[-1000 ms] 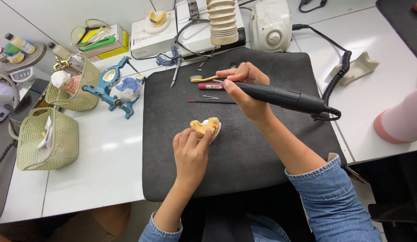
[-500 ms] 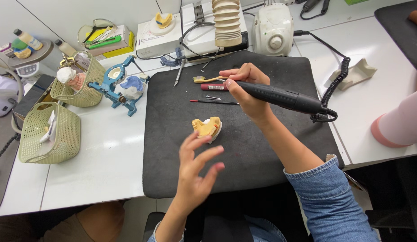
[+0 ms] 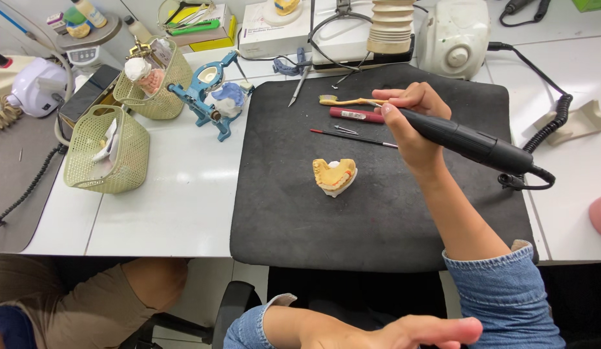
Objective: The person uses a rotary handpiece to grind and shape a single artificial tooth, then fits it into a denture mold. They repeat this process with a second tooth, using a toothbrush to clean the denture between adjustments.
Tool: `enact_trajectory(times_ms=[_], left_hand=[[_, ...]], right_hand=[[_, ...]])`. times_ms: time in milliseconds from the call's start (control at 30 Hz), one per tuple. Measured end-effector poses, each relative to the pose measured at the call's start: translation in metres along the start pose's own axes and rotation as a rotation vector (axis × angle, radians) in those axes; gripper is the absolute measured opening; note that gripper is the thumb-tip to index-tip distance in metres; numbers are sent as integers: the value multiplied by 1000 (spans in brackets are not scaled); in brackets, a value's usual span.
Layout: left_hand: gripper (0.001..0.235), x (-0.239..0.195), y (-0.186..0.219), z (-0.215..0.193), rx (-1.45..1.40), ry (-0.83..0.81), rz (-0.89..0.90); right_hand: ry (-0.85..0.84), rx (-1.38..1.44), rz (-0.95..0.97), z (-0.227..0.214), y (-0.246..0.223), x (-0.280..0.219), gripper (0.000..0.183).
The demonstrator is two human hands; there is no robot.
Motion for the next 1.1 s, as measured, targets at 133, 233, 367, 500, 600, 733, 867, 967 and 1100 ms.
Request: enact_trajectory(times_ms=[133, 233, 367, 500, 600, 733, 867, 967, 1100], left_hand=[[77, 9, 43, -16, -190, -59, 95], [68, 16, 77, -62, 41, 243, 394], [68, 19, 106, -122, 1530, 456, 112], [92, 14, 106, -162, 2015, 263, -66], [93, 11, 109, -186, 2087, 138, -1], [91, 22, 107, -214, 2094, 62, 150], [72, 42, 115, -230, 2082, 26, 263], [65, 46, 120, -232, 2058, 31, 270], [58, 48, 128, -228, 1965, 127, 279]], right_hand=[[-23, -29, -71, 3, -1, 6, 14], [15, 9, 32, -2, 5, -3, 12], [0, 29, -41, -2, 2, 2, 13], [22, 60, -33, -1, 3, 4, 14], [83, 122, 35, -1, 2, 10, 19], [130, 204, 218, -2, -5, 11, 24], [127, 4, 202, -8, -16, 12, 23], [-17, -59, 231, -23, -8, 13, 26], [-160, -67, 226, -41, 16, 9, 29]])
Point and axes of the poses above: each hand's wrist, its own x-axis towards the middle knuckle, its own z-axis out of the palm, y = z × x, the point moved 3 cm from there along x, towards the middle knuckle, and after that the axes turned 9 degrees about z, right-handed, at the moved point
